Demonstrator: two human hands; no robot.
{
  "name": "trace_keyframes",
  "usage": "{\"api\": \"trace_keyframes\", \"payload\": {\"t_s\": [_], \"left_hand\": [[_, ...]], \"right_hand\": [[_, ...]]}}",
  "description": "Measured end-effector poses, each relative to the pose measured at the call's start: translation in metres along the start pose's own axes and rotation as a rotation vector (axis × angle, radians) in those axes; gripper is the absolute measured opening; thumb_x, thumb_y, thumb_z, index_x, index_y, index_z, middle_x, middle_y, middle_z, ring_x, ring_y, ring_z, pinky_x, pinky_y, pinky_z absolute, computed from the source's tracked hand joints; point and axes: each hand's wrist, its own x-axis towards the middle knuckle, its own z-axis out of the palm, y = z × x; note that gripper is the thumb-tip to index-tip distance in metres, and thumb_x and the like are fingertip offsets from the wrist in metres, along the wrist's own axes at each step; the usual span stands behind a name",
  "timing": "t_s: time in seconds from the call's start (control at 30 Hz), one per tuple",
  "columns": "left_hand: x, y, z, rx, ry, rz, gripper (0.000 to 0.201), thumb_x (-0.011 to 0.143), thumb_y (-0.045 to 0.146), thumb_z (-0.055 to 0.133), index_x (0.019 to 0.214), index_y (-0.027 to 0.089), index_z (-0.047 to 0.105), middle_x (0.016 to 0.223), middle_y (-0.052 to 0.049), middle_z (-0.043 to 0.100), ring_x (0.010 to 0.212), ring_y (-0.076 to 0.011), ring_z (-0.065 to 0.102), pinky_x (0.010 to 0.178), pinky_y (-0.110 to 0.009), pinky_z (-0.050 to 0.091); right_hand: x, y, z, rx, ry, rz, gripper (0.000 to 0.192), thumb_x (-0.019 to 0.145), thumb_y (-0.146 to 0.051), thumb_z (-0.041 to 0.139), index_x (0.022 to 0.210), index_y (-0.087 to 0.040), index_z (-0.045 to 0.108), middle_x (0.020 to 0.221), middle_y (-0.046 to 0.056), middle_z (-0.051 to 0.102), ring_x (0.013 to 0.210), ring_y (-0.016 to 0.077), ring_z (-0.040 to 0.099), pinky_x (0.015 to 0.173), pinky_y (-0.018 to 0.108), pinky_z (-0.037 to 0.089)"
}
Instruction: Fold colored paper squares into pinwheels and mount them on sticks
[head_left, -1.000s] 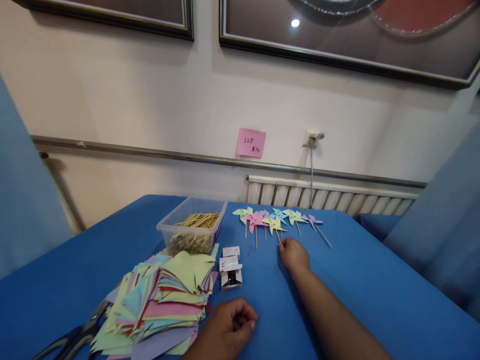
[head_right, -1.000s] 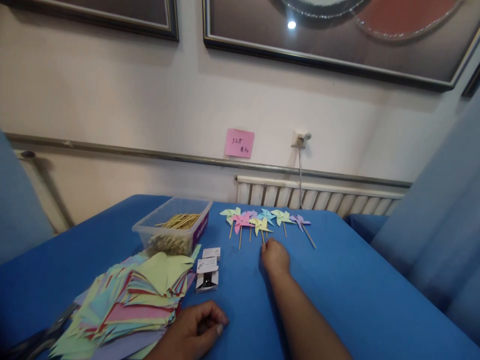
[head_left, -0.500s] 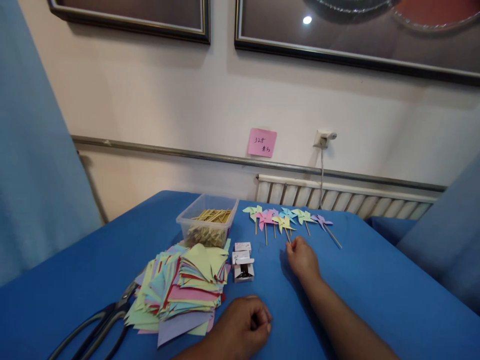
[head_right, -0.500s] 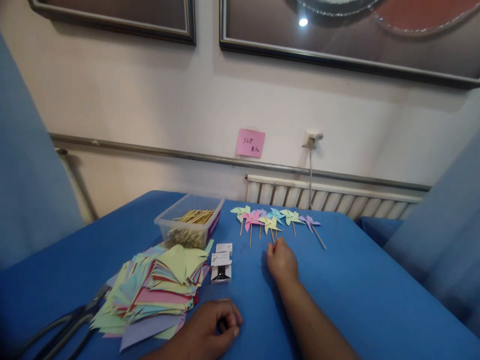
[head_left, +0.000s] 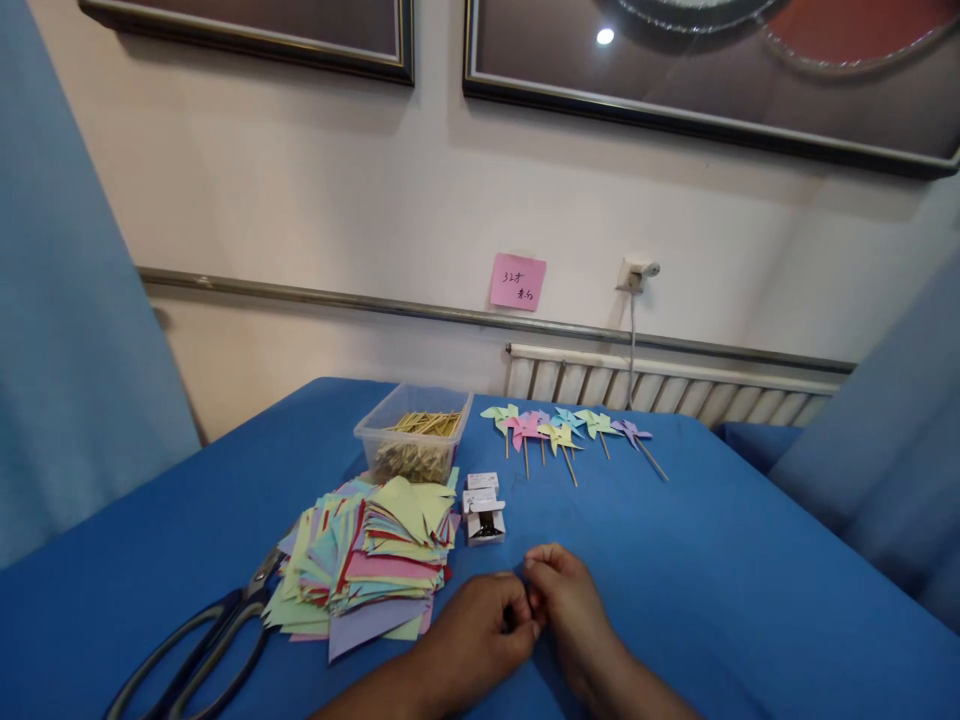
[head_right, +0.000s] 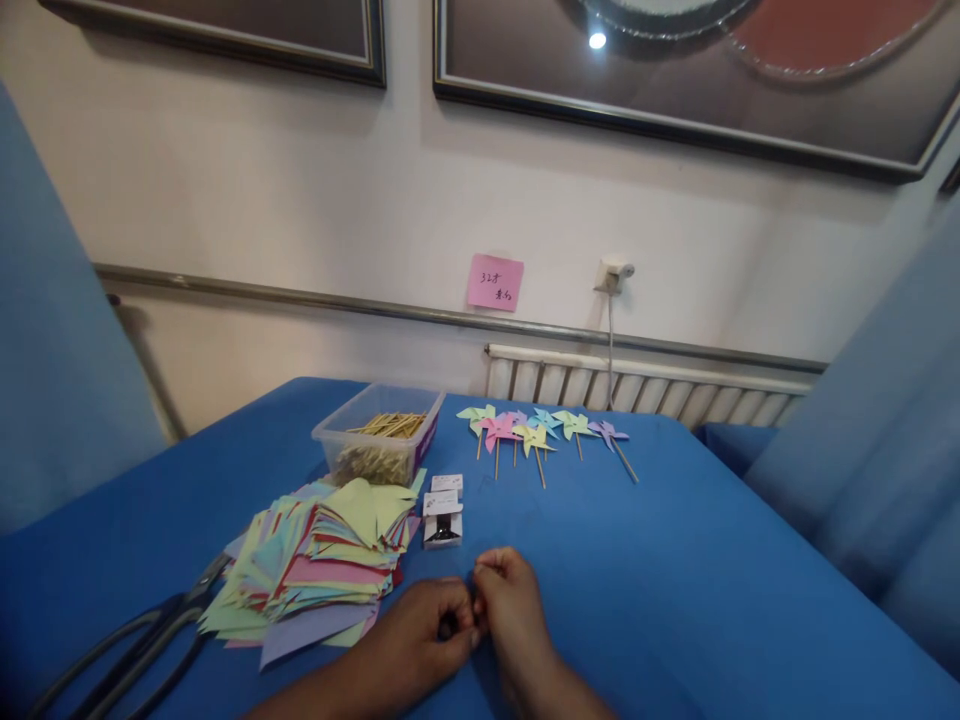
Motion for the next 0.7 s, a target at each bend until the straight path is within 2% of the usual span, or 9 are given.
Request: {"api": "trace_keyframes", "payload": {"t_s": [0.07, 0.2, 0.3, 0.37, 0.43, 0.53, 0.57, 0.63, 0.7], "left_hand": [[0.000, 0.002, -0.001, -0.005, -0.013, 0.006, 0.007, 0.069, 0.018, 0.051, 0.062, 0.019, 0.055, 0.070, 0.002, 0.060, 0.067, -0.0121, 0.051, 0.058, -0.021, 0.034], [-0.002, 0.006, -0.005, -0.015, 0.005, -0.053, 0.010, 0.072, 0.021, 0.050, 0.070, 0.018, 0.059, 0.059, 0.003, 0.054, 0.056, -0.0116, 0.046, 0.050, -0.022, 0.029], [-0.004, 0.014, -0.020, 0.015, 0.154, -0.092, 0.017, 0.076, 0.028, 0.049, 0.078, 0.018, 0.062, 0.052, 0.005, 0.047, 0.050, -0.0114, 0.043, 0.049, -0.023, 0.028], [-0.001, 0.023, -0.043, 0.079, 0.286, -0.100, 0.018, 0.076, 0.030, 0.049, 0.078, 0.018, 0.063, 0.053, 0.004, 0.049, 0.051, -0.0119, 0.044, 0.051, -0.022, 0.030], [0.009, 0.034, -0.080, 0.213, 0.354, -0.100, 0.022, 0.078, 0.034, 0.047, 0.078, 0.019, 0.063, 0.058, 0.002, 0.056, 0.055, -0.0133, 0.049, 0.053, -0.023, 0.032], [0.039, 0.043, -0.145, 0.645, 0.476, -0.186, 0.027, 0.079, 0.037, 0.045, 0.087, 0.021, 0.066, 0.073, -0.003, 0.065, 0.066, -0.0170, 0.055, 0.058, -0.025, 0.033], [0.050, 0.043, -0.165, 0.781, 0.463, -0.260, 0.027, 0.079, 0.037, 0.046, 0.088, 0.022, 0.067, 0.078, -0.005, 0.066, 0.071, -0.0187, 0.056, 0.061, -0.026, 0.033], [0.071, 0.039, -0.196, 0.833, 0.422, -0.323, 0.021, 0.073, 0.033, 0.054, 0.075, 0.017, 0.068, 0.078, -0.009, 0.067, 0.075, -0.0216, 0.058, 0.064, -0.028, 0.034], [0.088, 0.032, -0.211, 0.854, 0.376, -0.383, 0.017, 0.065, 0.030, 0.063, 0.061, 0.014, 0.066, 0.067, -0.010, 0.065, 0.071, -0.0229, 0.059, 0.064, -0.029, 0.036]], "right_hand": [[0.007, 0.000, 0.000, -0.052, -0.012, -0.060, 0.017, 0.062, -0.034, 0.057, 0.069, -0.019, 0.052, 0.045, -0.007, 0.046, 0.038, 0.0096, 0.040, 0.038, 0.021, 0.031], [0.018, 0.001, 0.001, -0.171, -0.028, -0.299, 0.013, 0.066, -0.031, 0.060, 0.066, -0.019, 0.054, 0.060, -0.002, 0.055, 0.056, 0.0120, 0.052, 0.053, 0.022, 0.041], [0.020, -0.002, 0.000, -0.152, -0.129, -0.226, 0.016, 0.070, -0.035, 0.057, 0.071, -0.019, 0.053, 0.053, -0.005, 0.052, 0.045, 0.0103, 0.047, 0.042, 0.020, 0.035], [0.020, -0.004, -0.002, -0.117, -0.185, -0.156, 0.019, 0.071, -0.037, 0.057, 0.073, -0.019, 0.051, 0.050, -0.007, 0.049, 0.037, 0.0083, 0.042, 0.035, 0.018, 0.028], [0.020, -0.005, -0.004, -0.096, -0.214, -0.133, 0.019, 0.070, -0.037, 0.057, 0.074, -0.019, 0.051, 0.054, -0.006, 0.052, 0.036, 0.0074, 0.041, 0.033, 0.018, 0.026], [0.021, -0.006, -0.004, -0.116, -0.236, -0.150, 0.016, 0.070, -0.033, 0.057, 0.073, -0.018, 0.051, 0.058, -0.005, 0.053, 0.038, 0.0072, 0.044, 0.034, 0.018, 0.028], [0.021, -0.005, -0.003, -0.125, -0.243, -0.156, 0.014, 0.071, -0.031, 0.056, 0.073, -0.018, 0.051, 0.057, -0.006, 0.053, 0.038, 0.0071, 0.044, 0.034, 0.018, 0.028], [0.021, -0.005, -0.003, -0.136, -0.259, -0.155, 0.012, 0.071, -0.029, 0.055, 0.073, -0.018, 0.051, 0.056, -0.006, 0.052, 0.038, 0.0070, 0.044, 0.035, 0.018, 0.028], [0.022, -0.005, -0.002, -0.139, -0.278, -0.149, 0.010, 0.071, -0.028, 0.053, 0.074, -0.018, 0.051, 0.056, -0.007, 0.051, 0.039, 0.0071, 0.045, 0.035, 0.018, 0.028]]}}
